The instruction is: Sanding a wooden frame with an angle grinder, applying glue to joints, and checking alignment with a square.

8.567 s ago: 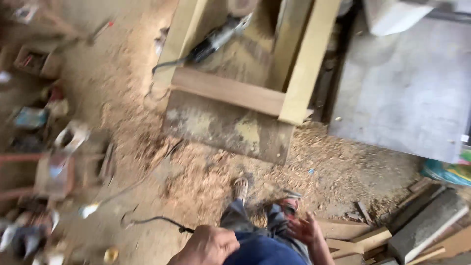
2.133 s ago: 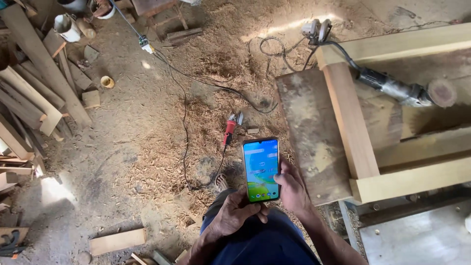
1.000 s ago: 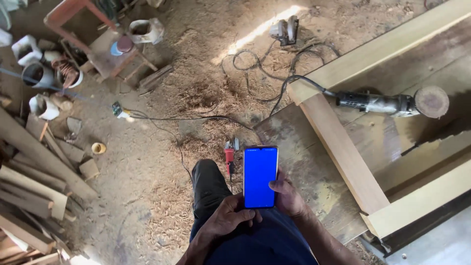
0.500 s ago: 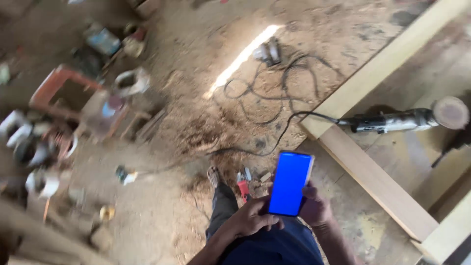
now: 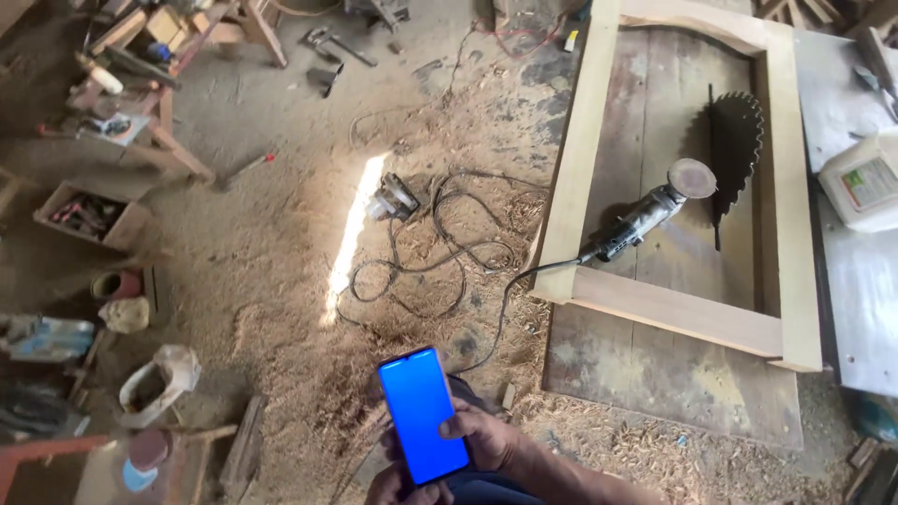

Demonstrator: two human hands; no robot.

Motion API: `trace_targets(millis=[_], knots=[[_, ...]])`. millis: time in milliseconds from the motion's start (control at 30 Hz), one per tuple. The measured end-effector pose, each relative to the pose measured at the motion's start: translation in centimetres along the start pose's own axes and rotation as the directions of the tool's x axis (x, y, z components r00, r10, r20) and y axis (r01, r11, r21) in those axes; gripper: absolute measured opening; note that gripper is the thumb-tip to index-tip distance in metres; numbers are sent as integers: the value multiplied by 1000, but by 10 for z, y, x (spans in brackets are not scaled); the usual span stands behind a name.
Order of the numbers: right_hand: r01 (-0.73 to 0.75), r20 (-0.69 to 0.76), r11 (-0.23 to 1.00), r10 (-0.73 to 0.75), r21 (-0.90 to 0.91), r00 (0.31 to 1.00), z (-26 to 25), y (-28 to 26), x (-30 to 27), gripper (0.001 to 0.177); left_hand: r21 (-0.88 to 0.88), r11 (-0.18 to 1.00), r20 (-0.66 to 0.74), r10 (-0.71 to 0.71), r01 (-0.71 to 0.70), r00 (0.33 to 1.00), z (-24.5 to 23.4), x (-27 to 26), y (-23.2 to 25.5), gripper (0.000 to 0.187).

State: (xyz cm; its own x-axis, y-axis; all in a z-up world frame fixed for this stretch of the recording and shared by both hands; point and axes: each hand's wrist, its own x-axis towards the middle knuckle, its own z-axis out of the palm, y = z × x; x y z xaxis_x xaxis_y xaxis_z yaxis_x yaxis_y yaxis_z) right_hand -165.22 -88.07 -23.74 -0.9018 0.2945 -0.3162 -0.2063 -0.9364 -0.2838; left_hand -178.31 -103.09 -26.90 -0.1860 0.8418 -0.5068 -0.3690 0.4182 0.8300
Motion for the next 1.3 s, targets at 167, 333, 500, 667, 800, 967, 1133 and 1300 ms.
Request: trace_targets(millis=[167,333,500,667,800,967,1133,1300], knots=[[152,78,987,-155,43,985,13,-34,1,82,140,990,337,-27,-22,941,-19,56,-5,24],[368,-45,927,-366,67,930,-31,-67,12,84,257,963,375,-178,83,910,-97,142,-103,39],[409,-282,903,-361,131,889,-84,-122,34,97,308,905,-27,316,-293,948,-75,147,24,25],[592,-221,782,-553,194,803,-94,-210,71,100,513,776,315,228,-368,921,-39,247,174,22],[725,-345,663,-647,186,680,-127,-286,98,101,591,718,288,239,-368,927,3,341,245,27],[860,-455,466,-732,209,507,-119,-369,57,89,799,602,54,-80,5,995,39,449,248,25],[990,-495,134,-858,45,138,-125,-367,-10,83,563,814,358,-89,-139,930,93,522,221,19],[957,-499,-268,-818,-107,-285,-123,-317,-50,77,528,553,840,-233,-644,489,240,583,290,18]])
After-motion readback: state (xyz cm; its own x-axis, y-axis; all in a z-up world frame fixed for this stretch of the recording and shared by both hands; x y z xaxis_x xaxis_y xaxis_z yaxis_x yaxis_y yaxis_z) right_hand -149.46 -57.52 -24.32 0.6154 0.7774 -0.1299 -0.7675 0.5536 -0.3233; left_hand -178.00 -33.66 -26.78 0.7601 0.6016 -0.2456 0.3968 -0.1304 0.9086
